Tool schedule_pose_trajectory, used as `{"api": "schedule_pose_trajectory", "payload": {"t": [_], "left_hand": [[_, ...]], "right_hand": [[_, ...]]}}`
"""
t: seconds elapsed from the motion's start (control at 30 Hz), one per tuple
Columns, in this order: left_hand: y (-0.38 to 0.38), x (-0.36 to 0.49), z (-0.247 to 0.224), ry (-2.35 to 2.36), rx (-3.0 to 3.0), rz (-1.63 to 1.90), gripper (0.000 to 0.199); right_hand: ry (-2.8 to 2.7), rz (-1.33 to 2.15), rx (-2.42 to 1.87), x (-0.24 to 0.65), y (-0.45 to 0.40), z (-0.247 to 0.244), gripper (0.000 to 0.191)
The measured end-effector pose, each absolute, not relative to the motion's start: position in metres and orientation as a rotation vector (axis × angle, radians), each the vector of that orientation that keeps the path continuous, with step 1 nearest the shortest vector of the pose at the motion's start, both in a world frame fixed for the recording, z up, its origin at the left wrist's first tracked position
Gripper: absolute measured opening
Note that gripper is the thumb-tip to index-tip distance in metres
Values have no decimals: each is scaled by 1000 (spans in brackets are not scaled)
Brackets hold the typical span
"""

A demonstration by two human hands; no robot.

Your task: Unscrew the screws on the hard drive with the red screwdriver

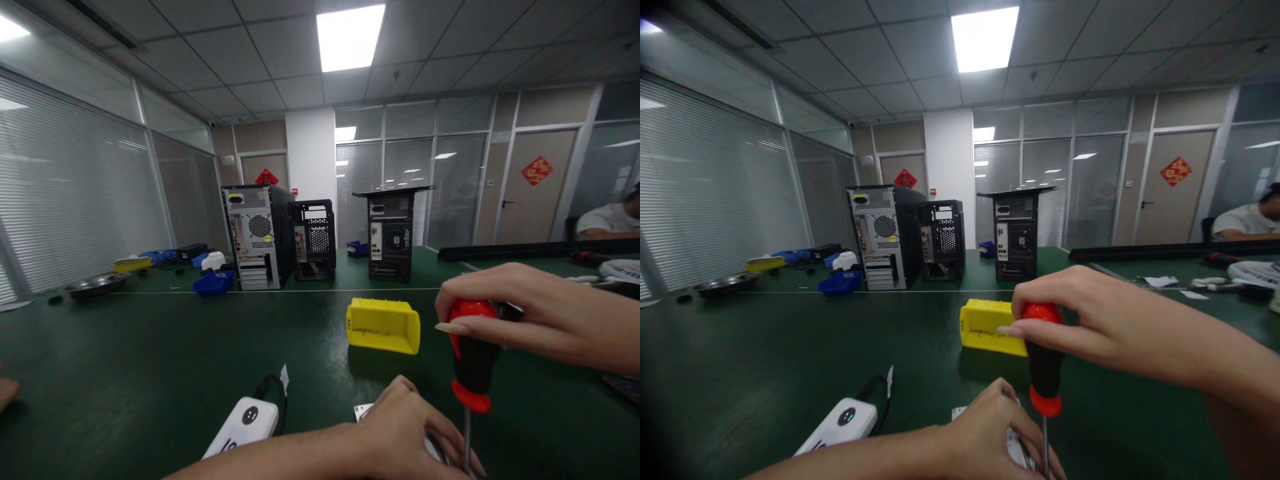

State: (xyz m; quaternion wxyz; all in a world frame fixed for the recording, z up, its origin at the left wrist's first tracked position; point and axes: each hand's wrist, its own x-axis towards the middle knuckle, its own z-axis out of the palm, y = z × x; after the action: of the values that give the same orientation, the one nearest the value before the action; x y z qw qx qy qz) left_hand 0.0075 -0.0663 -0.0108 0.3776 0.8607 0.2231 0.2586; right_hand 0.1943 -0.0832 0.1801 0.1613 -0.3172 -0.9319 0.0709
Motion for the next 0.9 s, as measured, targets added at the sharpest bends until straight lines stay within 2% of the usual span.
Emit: {"api": "schedule_pose_trajectory", "payload": {"t": [0.17, 0.3, 0.57, 0.8, 0.9], "left_hand": [[-66, 7, -9, 596, 2218, 610, 48], [-62, 6, -15, 579, 2244, 633, 42], [-64, 6, -14, 668, 2194, 684, 41], [-60, 7, -16, 609, 2112, 595, 42], [-57, 7, -22, 593, 2096, 568, 48]], "right_hand": [[-2668, 199, -966, 195, -84, 178, 39], [-2562, 114, -1018, 201, -86, 173, 48], [-2520, 47, -913, 215, -82, 164, 39], [-2534, 92, -1066, 210, -83, 168, 36], [-2585, 136, -1106, 206, -84, 173, 37]]}}
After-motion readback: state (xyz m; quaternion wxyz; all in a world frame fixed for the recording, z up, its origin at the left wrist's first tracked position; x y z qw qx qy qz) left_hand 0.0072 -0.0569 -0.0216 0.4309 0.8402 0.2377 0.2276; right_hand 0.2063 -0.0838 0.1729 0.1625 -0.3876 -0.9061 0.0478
